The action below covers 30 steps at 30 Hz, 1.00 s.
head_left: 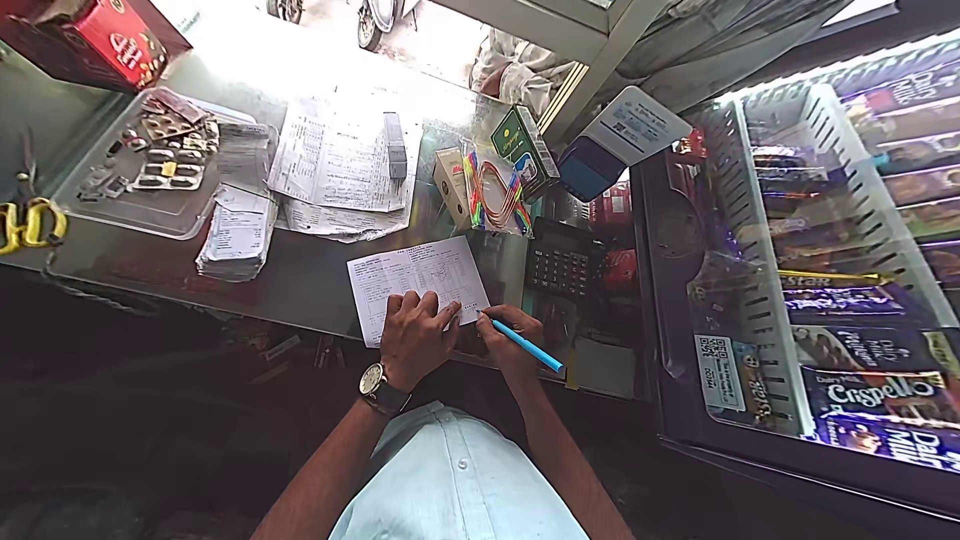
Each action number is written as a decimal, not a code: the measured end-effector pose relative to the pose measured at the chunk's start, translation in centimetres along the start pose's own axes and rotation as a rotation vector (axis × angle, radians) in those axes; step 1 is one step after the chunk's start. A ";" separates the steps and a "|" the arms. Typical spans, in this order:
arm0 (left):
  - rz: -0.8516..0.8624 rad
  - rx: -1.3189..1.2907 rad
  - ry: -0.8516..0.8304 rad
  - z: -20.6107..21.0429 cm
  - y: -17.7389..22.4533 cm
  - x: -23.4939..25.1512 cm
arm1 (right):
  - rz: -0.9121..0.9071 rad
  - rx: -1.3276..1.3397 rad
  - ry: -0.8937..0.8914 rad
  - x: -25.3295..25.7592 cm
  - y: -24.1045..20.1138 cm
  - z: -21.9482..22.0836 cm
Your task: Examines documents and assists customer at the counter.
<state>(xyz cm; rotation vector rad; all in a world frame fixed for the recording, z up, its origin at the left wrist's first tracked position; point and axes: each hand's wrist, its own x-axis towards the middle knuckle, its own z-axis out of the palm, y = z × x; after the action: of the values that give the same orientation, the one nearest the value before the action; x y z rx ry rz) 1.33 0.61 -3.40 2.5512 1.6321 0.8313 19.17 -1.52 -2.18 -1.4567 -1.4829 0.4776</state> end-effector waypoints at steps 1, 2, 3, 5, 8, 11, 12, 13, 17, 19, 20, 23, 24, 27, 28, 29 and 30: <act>0.000 0.002 -0.002 0.0 0.0 0.0 | 0.002 0.011 0.001 0.0 0.0 0.0; 0.000 0.005 -0.003 -0.1 0.0 0.0 | 0.006 0.029 0.004 0.0 0.0 -0.1; 0.003 0.008 -0.006 0.0 0.0 -0.1 | 0.010 0.057 0.013 -0.1 0.0 -0.2; 0.003 0.014 -0.004 0.0 0.0 0.0 | -0.008 0.097 0.008 -0.1 -0.1 -0.3; 0.001 0.010 -0.001 -0.1 0.0 0.0 | -0.078 0.043 -0.051 -0.4 0.1 -0.1; 0.006 0.005 0.004 0.0 0.0 0.0 | -0.055 -0.084 0.015 -0.6 -0.3 0.0; 0.005 0.007 0.005 0.0 0.0 0.0 | -0.033 -0.109 0.038 -0.5 -0.4 0.0; 0.003 0.009 0.004 0.0 0.0 0.0 | -0.030 -0.107 0.044 -0.4 -0.4 0.0; 0.008 0.011 0.001 0.0 0.0 0.1 | -0.122 -0.048 -0.026 -0.7 0.0 -0.1; 0.008 0.006 0.003 0.0 0.0 -0.1 | -0.093 -0.098 0.001 -0.8 -0.2 0.1; 0.004 0.006 0.006 0.0 -0.1 -0.2 | -0.065 -0.096 0.022 -0.7 -0.3 0.2; 0.006 -0.031 0.041 0.1 0.0 -0.1 | -0.021 0.037 0.078 -0.5 -0.3 -0.3; 0.014 -0.042 0.047 0.2 0.0 0.0 | 0.002 0.136 0.097 -0.5 -0.4 -0.7; 0.028 -0.030 0.059 0.2 -0.2 0.0 | 0.063 0.280 0.140 0.2 -0.8 -2.6; 0.030 -0.022 0.061 0.2 -0.3 0.0 | 0.015 0.171 0.183 0.6 -0.1 -3.6; 0.027 -0.018 0.062 0.3 -0.2 -0.1 | -0.033 0.015 0.248 1.1 0.8 -5.0; 0.024 -0.014 0.065 0.4 -0.2 -0.1 | -0.059 -0.146 0.311 1.9 1.8 -6.4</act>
<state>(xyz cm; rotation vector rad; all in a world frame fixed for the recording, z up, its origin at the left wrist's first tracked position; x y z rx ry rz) 1.26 0.76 -3.81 2.5664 1.6092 0.9337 25.79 -1.62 -0.08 -1.5175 -1.3276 0.1007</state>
